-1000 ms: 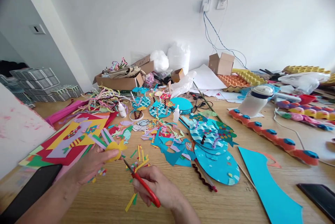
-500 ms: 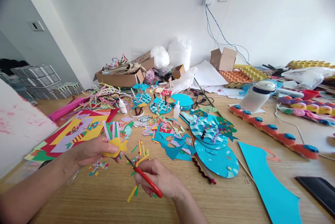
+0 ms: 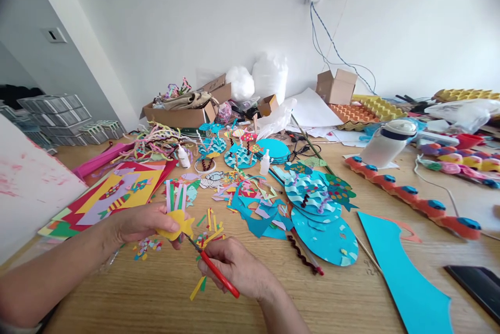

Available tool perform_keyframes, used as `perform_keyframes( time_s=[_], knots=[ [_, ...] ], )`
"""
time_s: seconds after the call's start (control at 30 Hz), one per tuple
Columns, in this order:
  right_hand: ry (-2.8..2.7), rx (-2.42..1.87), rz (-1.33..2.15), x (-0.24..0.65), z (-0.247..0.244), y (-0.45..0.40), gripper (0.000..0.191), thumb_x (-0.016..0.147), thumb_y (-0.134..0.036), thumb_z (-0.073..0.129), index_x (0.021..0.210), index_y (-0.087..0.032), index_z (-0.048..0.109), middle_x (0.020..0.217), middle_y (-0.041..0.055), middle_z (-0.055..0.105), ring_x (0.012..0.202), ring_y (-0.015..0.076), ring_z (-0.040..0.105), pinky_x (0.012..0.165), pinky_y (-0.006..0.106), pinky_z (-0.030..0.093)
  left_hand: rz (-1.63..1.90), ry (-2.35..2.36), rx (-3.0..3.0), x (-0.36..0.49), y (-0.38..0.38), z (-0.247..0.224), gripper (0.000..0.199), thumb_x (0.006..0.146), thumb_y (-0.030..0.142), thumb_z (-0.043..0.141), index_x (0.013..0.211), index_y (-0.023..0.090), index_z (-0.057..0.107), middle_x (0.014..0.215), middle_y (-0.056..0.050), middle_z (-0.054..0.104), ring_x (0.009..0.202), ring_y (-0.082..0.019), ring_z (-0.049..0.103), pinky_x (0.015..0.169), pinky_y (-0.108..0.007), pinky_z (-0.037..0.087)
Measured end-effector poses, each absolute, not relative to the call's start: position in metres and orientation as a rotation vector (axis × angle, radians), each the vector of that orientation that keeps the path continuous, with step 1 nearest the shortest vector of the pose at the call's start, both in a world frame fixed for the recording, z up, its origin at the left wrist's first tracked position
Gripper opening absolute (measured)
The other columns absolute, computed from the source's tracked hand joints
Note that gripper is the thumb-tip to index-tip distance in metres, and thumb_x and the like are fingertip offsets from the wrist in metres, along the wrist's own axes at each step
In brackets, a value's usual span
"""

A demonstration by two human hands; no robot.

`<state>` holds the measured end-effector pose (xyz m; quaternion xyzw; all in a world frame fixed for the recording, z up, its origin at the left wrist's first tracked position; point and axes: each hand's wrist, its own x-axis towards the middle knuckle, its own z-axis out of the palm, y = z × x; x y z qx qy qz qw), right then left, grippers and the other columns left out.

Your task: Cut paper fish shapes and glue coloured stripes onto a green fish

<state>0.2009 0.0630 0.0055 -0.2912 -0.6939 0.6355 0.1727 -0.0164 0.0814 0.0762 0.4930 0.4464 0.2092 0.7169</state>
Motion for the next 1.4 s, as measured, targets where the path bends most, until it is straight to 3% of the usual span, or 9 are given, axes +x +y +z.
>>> perform_keyframes(
  time_s=[0.2, 1.0, 1.4],
  knots=[
    [-1.964, -0.826, 1.807, 0.201, 0.005, 0.062, 0.032, 0.085, -0.037, 0.048, 0.06, -0.016, 0.047, 0.047, -0.0066, 0.042, 0.041, 0.005, 0.038, 0.041, 0.017, 0.028, 0.447, 0.993, 1.096, -0.019, 0.082, 0.075, 0.019, 0.059, 0.027, 0.066, 0.075, 0.019, 0.072, 0.072, -0.006, 0.067, 0.068, -0.021, 0.058, 0.066, -0.035, 0.049],
    [-1.959, -0.803, 1.843, 0.199, 0.006, 0.062, 0.036, 0.084, -0.041, 0.048, 0.059, -0.016, 0.044, 0.047, -0.0065, 0.042, 0.038, 0.004, 0.036, 0.038, 0.015, 0.026, 0.362, 0.97, 1.056, -0.023, 0.089, 0.066, 0.018, 0.057, 0.026, 0.067, 0.071, 0.016, 0.07, 0.07, -0.001, 0.066, 0.071, -0.016, 0.056, 0.066, -0.031, 0.049],
    [-1.992, -0.835, 1.804, 0.197, 0.008, 0.064, 0.029, 0.084, -0.033, 0.048, 0.06, -0.017, 0.044, 0.045, -0.0068, 0.041, 0.038, 0.0045, 0.035, 0.037, 0.015, 0.026, 0.366, 0.971, 1.024, -0.023, 0.088, 0.065, 0.021, 0.056, 0.027, 0.067, 0.074, 0.016, 0.069, 0.07, -0.001, 0.064, 0.07, -0.016, 0.055, 0.066, -0.031, 0.049]
  ],
)
